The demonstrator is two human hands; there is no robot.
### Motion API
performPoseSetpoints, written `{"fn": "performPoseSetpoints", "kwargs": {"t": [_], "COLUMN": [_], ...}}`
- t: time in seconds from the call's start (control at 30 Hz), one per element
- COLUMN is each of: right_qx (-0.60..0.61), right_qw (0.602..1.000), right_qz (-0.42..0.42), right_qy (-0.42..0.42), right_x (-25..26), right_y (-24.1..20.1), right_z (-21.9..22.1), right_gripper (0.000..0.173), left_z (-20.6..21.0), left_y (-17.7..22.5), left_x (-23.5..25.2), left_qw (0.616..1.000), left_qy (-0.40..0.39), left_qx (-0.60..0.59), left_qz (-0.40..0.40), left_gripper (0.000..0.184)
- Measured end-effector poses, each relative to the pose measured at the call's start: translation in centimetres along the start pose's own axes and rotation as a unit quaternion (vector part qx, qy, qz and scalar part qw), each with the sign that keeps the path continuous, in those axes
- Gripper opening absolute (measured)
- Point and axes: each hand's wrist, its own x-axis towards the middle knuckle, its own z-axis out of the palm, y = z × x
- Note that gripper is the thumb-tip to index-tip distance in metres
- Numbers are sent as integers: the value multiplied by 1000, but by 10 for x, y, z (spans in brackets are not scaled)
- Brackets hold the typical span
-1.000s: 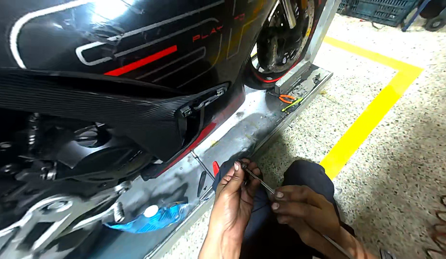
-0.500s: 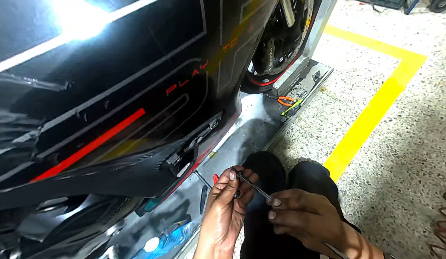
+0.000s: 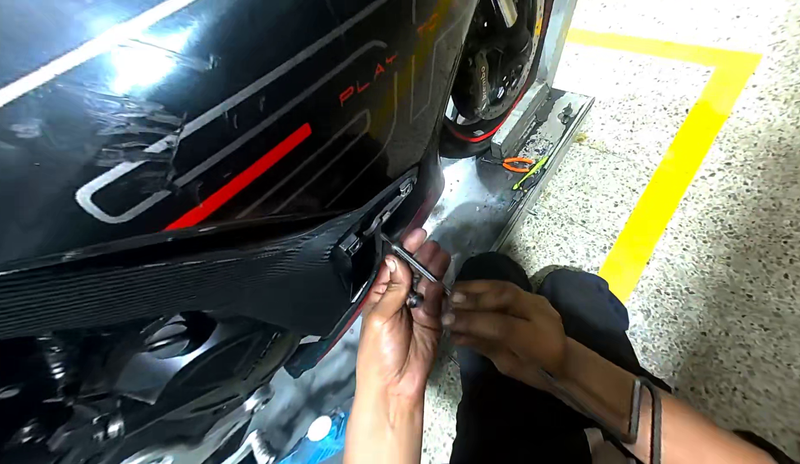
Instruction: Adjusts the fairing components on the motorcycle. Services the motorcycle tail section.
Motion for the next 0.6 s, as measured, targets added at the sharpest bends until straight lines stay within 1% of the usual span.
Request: {"fn": "performPoseSetpoints", "kwargs": {"t": [0.07,0.2,0.3,0.43,0.6], "right_qx": [21,58,47,22,19], "right_qw": [1000,998,999,1000,1000], "right_qz": [-10,-14,-1,-18,1], "right_qy": [12,4,-5,-11,1], "right_x": [13,27,29,30,26], "right_y": [8,17,16,14,12], "right_z": [6,12,11,10,12], "right_gripper": [12,11,12,11,12], "left_z": [2,4,1,3,3], "left_y": [5,12,11,9,7], "left_x": [9,18,19,22,21], "left_qw": [1000,999,999,998,1000], "left_qy": [-7,15,32,26,21], "left_qx": [-8,-16,-3,30,5], "left_qz": [14,29,33,38,17], "left_gripper": [33,33,33,36,35]}}
